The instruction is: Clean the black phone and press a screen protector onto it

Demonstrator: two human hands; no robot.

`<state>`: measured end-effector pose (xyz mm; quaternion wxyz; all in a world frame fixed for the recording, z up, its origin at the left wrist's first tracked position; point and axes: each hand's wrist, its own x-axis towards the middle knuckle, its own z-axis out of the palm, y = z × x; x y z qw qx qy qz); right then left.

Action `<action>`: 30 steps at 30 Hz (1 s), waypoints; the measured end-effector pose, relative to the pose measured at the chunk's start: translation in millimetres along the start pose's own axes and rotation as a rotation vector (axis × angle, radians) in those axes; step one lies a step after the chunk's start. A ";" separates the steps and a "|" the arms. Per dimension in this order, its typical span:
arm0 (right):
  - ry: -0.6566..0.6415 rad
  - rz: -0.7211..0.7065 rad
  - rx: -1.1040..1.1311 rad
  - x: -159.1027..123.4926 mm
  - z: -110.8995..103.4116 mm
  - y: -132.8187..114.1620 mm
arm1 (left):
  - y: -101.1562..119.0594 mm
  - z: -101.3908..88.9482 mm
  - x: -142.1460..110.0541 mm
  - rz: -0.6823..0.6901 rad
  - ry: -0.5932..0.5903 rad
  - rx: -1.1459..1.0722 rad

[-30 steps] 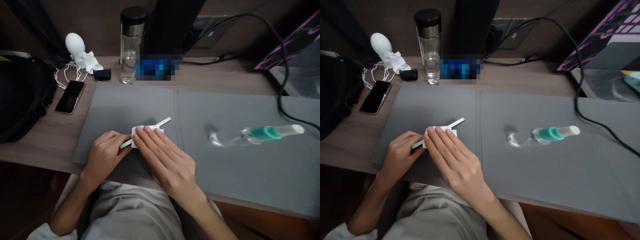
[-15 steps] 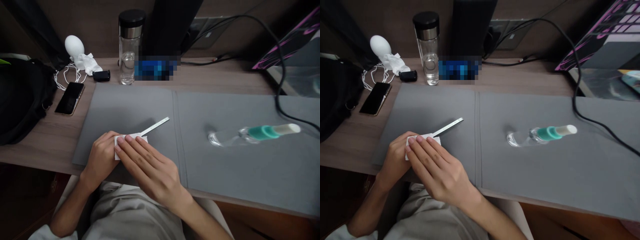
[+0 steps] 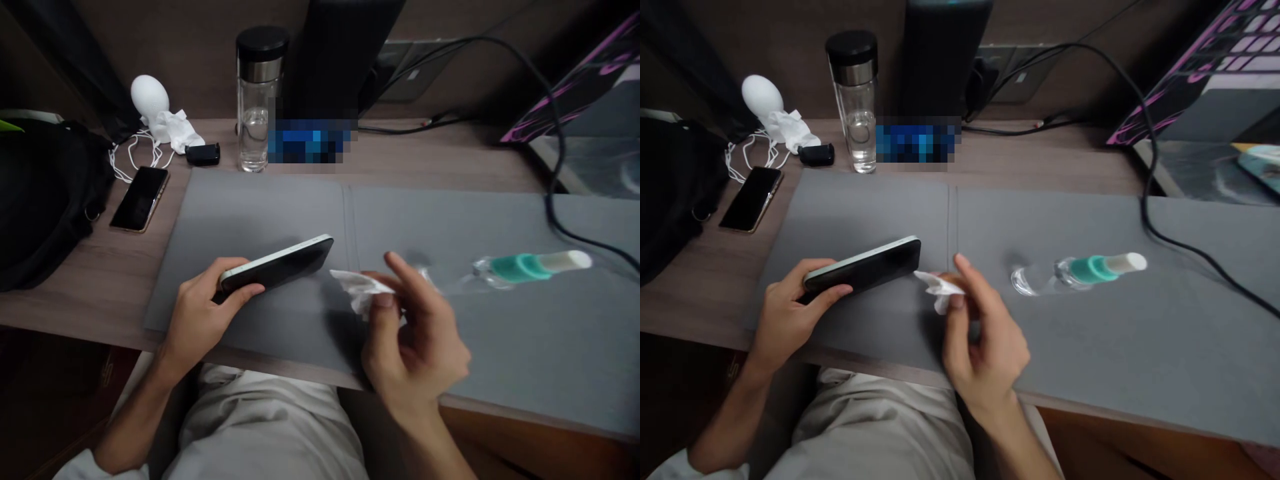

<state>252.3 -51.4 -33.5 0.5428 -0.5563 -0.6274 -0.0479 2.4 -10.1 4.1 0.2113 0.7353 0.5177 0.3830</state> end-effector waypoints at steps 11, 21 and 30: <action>-0.130 -0.199 -0.064 9.7 2.3 -7.2 | -9.7 2.4 -3.1 -0.192 -0.189 -0.095; -0.311 -0.271 -0.113 8.4 5.2 -3.2 | -9.8 6.0 -1.6 0.060 -0.283 0.219; -0.519 -0.403 -0.134 5.7 1.5 -6.3 | -9.7 -9.9 2.1 0.129 -0.382 0.220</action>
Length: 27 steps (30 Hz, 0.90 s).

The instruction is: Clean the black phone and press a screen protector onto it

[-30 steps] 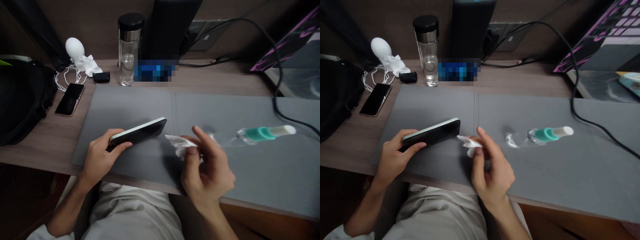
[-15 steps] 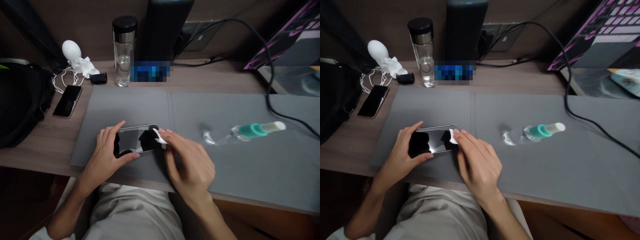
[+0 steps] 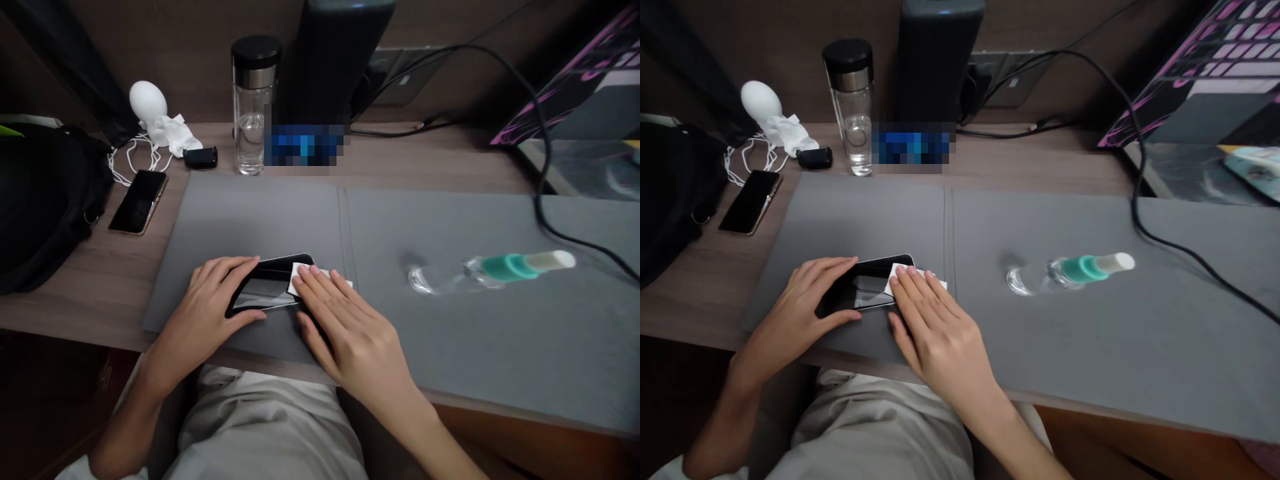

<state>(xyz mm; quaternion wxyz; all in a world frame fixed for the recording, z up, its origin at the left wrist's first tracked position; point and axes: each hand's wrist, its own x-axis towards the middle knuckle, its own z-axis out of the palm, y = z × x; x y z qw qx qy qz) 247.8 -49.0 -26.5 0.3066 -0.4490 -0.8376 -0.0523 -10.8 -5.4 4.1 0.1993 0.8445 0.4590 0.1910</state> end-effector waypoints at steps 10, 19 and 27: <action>-0.122 0.036 -0.044 -1.2 -8.5 -9.1 | -12.2 -5.1 5.0 0.005 0.000 -0.036; -0.098 0.055 -0.034 14.4 2.8 0.2 | -11.8 -3.2 6.1 -0.006 -0.004 -0.042; -0.083 0.015 -0.118 9.5 -0.3 -7.2 | -10.7 -4.5 7.1 -0.065 -0.049 -0.054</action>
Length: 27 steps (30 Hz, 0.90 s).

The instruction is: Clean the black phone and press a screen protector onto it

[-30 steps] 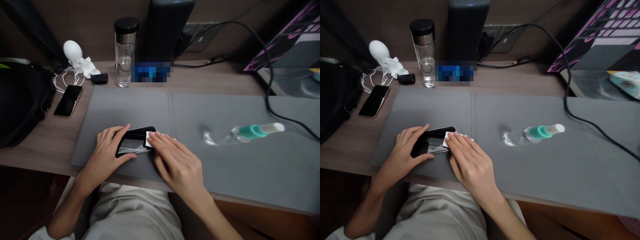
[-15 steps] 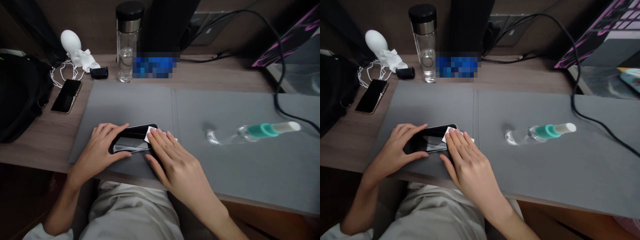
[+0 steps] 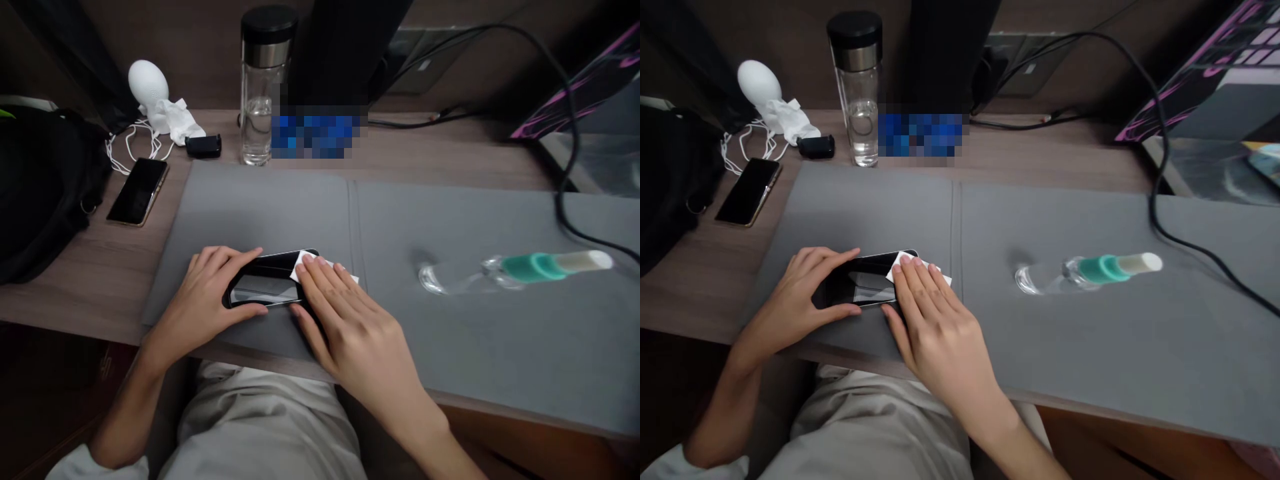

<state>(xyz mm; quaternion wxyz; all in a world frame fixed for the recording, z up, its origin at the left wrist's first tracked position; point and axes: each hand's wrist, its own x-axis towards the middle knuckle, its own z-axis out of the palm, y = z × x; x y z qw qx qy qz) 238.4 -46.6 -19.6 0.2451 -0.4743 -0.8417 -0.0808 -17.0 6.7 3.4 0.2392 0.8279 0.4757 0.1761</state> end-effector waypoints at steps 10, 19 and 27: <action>-0.048 -0.003 0.026 -9.4 -12.6 -13.9 | 3.3 0.0 0.2 0.001 0.004 -0.010; -0.046 0.054 0.072 19.6 6.3 -5.3 | 2.7 1.4 -0.3 0.009 0.010 -0.006; -0.050 0.039 0.057 0.6 -2.2 -25.5 | 4.1 1.2 -0.8 0.005 -0.008 0.010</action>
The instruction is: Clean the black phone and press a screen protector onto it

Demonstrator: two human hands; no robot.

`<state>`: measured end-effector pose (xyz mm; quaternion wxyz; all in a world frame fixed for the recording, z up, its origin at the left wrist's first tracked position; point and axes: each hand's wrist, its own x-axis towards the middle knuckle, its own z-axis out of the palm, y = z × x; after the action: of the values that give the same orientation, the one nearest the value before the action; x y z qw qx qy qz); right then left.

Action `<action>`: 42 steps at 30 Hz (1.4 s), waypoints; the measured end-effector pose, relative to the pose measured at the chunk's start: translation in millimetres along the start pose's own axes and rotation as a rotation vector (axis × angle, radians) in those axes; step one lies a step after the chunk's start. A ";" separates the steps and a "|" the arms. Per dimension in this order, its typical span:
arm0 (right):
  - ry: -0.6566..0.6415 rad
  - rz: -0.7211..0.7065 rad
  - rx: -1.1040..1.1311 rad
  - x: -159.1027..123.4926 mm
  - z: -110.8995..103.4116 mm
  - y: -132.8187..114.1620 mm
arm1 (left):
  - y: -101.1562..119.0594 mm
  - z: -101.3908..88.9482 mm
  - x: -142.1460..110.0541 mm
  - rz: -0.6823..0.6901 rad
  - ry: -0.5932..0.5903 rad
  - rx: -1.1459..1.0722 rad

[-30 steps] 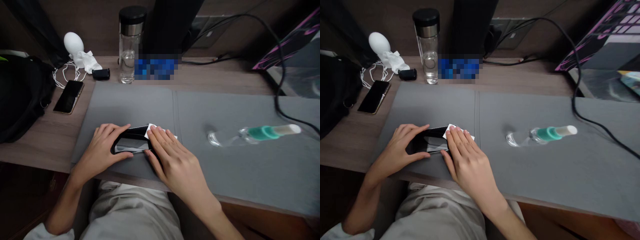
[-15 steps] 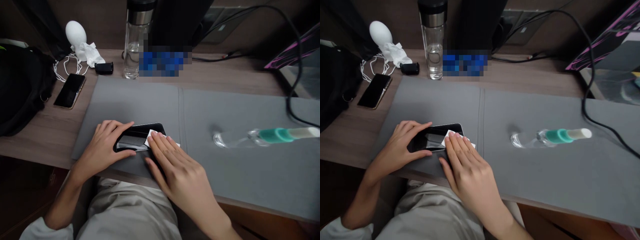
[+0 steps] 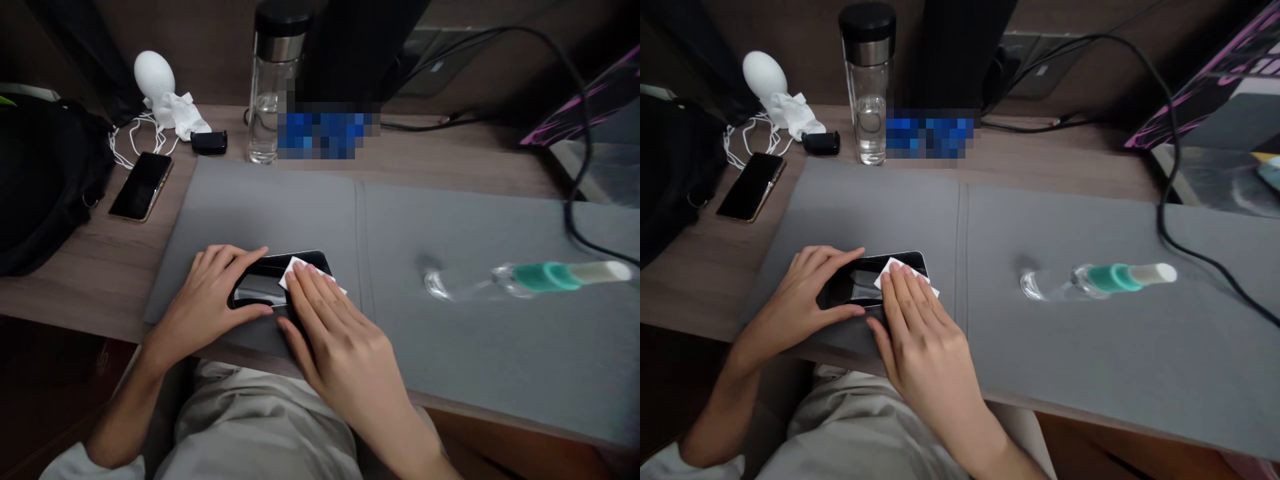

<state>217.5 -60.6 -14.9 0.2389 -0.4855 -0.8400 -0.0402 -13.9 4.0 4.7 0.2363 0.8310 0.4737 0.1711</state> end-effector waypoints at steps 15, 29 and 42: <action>-0.012 0.011 0.080 29.2 13.6 -8.0 | -0.9 -3.9 1.0 -0.024 -0.029 -0.044; -0.042 -0.022 0.131 31.4 18.0 -23.4 | -2.3 -4.7 -7.4 -0.089 0.071 -0.330; -0.040 -0.078 0.110 24.6 17.5 -45.1 | -4.2 -1.4 -6.1 -0.120 0.196 -0.450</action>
<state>163.3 -59.5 -12.1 0.2465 -0.4393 -0.8638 0.0063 -20.6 0.9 3.1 0.3782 0.7071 0.4928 0.3377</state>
